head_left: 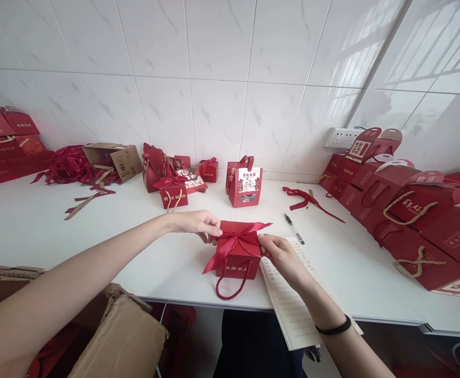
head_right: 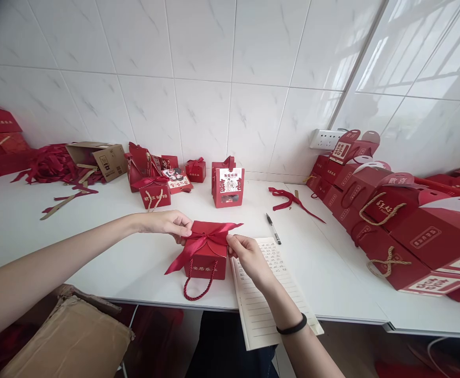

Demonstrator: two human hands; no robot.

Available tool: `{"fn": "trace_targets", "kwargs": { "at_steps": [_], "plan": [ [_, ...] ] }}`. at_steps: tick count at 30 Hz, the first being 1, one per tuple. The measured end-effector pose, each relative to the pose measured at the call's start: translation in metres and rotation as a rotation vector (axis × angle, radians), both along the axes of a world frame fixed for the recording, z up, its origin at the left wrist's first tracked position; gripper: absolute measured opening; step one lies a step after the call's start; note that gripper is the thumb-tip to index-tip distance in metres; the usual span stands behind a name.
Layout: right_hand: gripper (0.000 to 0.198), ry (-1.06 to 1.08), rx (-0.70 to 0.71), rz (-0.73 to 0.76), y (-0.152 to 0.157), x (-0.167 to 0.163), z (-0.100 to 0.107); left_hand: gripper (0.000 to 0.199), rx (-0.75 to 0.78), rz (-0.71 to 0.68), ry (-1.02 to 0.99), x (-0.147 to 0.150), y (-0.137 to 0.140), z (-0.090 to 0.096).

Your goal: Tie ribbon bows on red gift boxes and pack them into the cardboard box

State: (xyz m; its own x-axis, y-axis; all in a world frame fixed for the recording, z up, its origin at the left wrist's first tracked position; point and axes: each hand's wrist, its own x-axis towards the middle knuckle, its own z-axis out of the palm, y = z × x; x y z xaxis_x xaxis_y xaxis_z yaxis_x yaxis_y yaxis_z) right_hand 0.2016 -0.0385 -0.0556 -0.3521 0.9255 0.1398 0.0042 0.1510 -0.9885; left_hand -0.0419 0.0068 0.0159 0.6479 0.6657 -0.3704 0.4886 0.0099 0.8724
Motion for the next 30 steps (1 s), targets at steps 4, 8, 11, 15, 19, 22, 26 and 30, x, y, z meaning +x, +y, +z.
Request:
{"fn": "trace_targets", "kwargs": {
  "at_steps": [4, 8, 11, 15, 19, 22, 26, 30],
  "plan": [
    [0.048, 0.048, -0.037, 0.011, 0.002, 0.0, -0.004, 0.033, -0.007, -0.014, -0.002, -0.001, 0.001, -0.003],
    [0.05, 0.103, -0.069, 0.054, 0.003, 0.0, -0.006, 0.036, -0.021, -0.03, -0.002, -0.002, 0.003, -0.006],
    [0.051, 0.139, -0.082, 0.083, 0.003, 0.001, -0.007, 0.038, -0.009, -0.059, 0.022, -0.004, 0.005, -0.007],
    [0.05, 0.137, -0.113, 0.092, 0.004, 0.0, -0.004, 0.04, 0.021, -0.058, 0.072, -0.004, 0.006, -0.009],
    [0.046, -0.04, -0.118, 0.009, -0.004, 0.003, 0.006, 0.042, 0.043, -0.033, 0.129, -0.006, 0.007, -0.009],
    [0.046, -0.284, -0.08, -0.102, -0.016, 0.019, 0.016, 0.037, 0.049, -0.055, 0.166, -0.012, 0.008, -0.006],
    [0.047, -0.454, -0.021, -0.238, -0.017, 0.06, 0.02, 0.03, 0.138, -0.059, 0.27, -0.023, 0.011, -0.005],
    [0.039, -0.684, 0.022, -0.494, 0.014, 0.099, 0.015, 0.044, 0.429, 0.153, 0.315, -0.02, 0.009, -0.001]
  ]
}}
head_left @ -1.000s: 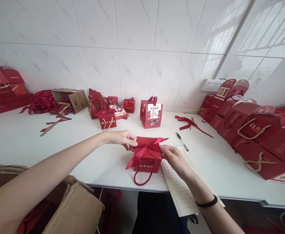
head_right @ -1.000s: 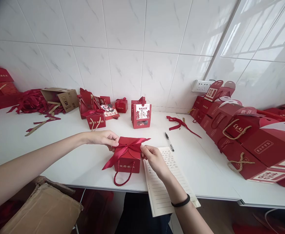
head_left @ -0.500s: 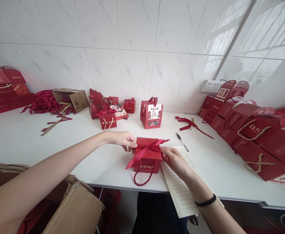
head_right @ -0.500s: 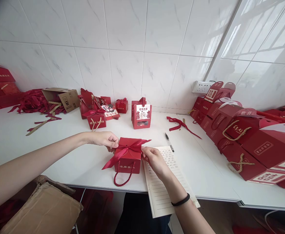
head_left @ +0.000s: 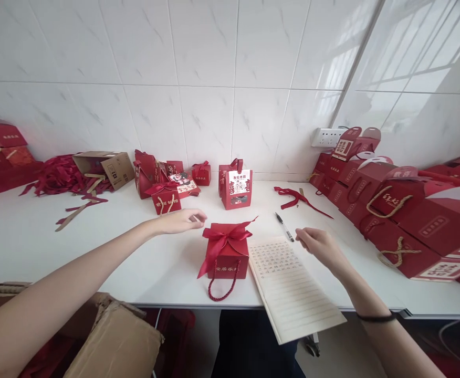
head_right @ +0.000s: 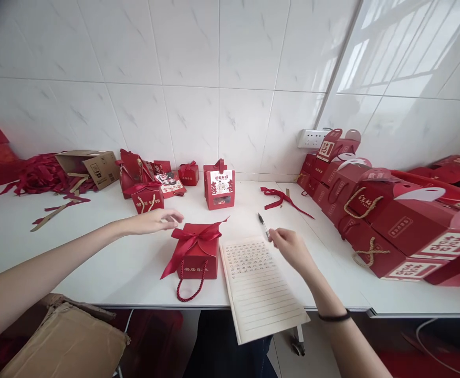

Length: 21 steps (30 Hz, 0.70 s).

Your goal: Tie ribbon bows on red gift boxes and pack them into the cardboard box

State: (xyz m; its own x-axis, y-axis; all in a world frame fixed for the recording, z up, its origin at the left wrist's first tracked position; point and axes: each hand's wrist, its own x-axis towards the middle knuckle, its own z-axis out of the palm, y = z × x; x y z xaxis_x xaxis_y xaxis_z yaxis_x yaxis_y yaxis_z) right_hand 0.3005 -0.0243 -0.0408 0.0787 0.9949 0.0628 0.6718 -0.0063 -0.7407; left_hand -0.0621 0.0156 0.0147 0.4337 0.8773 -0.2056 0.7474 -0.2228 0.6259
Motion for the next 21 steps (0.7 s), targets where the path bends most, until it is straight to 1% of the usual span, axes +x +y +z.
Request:
{"fn": "trace_targets", "kwargs": {
  "at_steps": [1, 2, 3, 5, 7, 8, 9, 12, 14, 16, 18, 20, 21],
  "plan": [
    [0.036, -0.042, 0.009, -0.054, 0.011, 0.006, -0.002, 0.048, 0.081, 0.023, -0.024, 0.004, -0.003, 0.003],
    [0.033, -0.07, 0.013, -0.092, 0.023, 0.009, -0.005, 0.053, 0.133, 0.015, -0.032, 0.01, -0.007, 0.008],
    [0.029, -0.086, 0.012, -0.108, 0.035, 0.011, -0.008, 0.06, 0.154, -0.018, -0.009, 0.017, -0.012, 0.013],
    [0.023, -0.114, 0.004, -0.096, 0.056, 0.009, -0.014, 0.083, 0.146, -0.105, 0.14, 0.032, -0.025, 0.022],
    [0.019, -0.155, 0.006, -0.07, 0.071, 0.002, -0.022, 0.107, 0.149, -0.156, 0.307, 0.048, -0.037, 0.027],
    [0.021, -0.178, 0.013, -0.059, 0.076, -0.001, -0.026, 0.113, 0.164, -0.164, 0.354, 0.054, -0.043, 0.027],
    [0.023, -0.198, 0.022, -0.048, 0.078, -0.004, -0.03, 0.114, 0.18, -0.165, 0.376, 0.059, -0.047, 0.026],
    [0.033, -0.228, 0.037, 0.012, 0.078, -0.005, -0.035, 0.108, 0.189, -0.139, 0.373, 0.066, -0.052, 0.018],
    [0.038, -0.219, 0.037, 0.058, 0.076, 0.002, -0.034, 0.105, 0.198, -0.086, 0.347, 0.063, -0.053, 0.015],
    [0.039, -0.153, 0.039, 0.037, 0.076, 0.012, -0.03, 0.101, 0.247, -0.008, 0.288, 0.055, -0.055, 0.018],
    [0.036, 0.008, 0.052, -0.006, 0.077, 0.022, -0.027, 0.093, 0.315, 0.092, 0.193, 0.042, -0.059, 0.027],
    [0.031, 0.266, 0.061, -0.012, 0.077, 0.03, -0.026, 0.085, 0.351, 0.208, 0.046, 0.023, -0.067, 0.041],
    [0.028, 0.388, 0.059, 0.008, 0.078, 0.033, -0.027, 0.081, 0.35, 0.272, -0.043, 0.012, -0.073, 0.048]
  ]
}}
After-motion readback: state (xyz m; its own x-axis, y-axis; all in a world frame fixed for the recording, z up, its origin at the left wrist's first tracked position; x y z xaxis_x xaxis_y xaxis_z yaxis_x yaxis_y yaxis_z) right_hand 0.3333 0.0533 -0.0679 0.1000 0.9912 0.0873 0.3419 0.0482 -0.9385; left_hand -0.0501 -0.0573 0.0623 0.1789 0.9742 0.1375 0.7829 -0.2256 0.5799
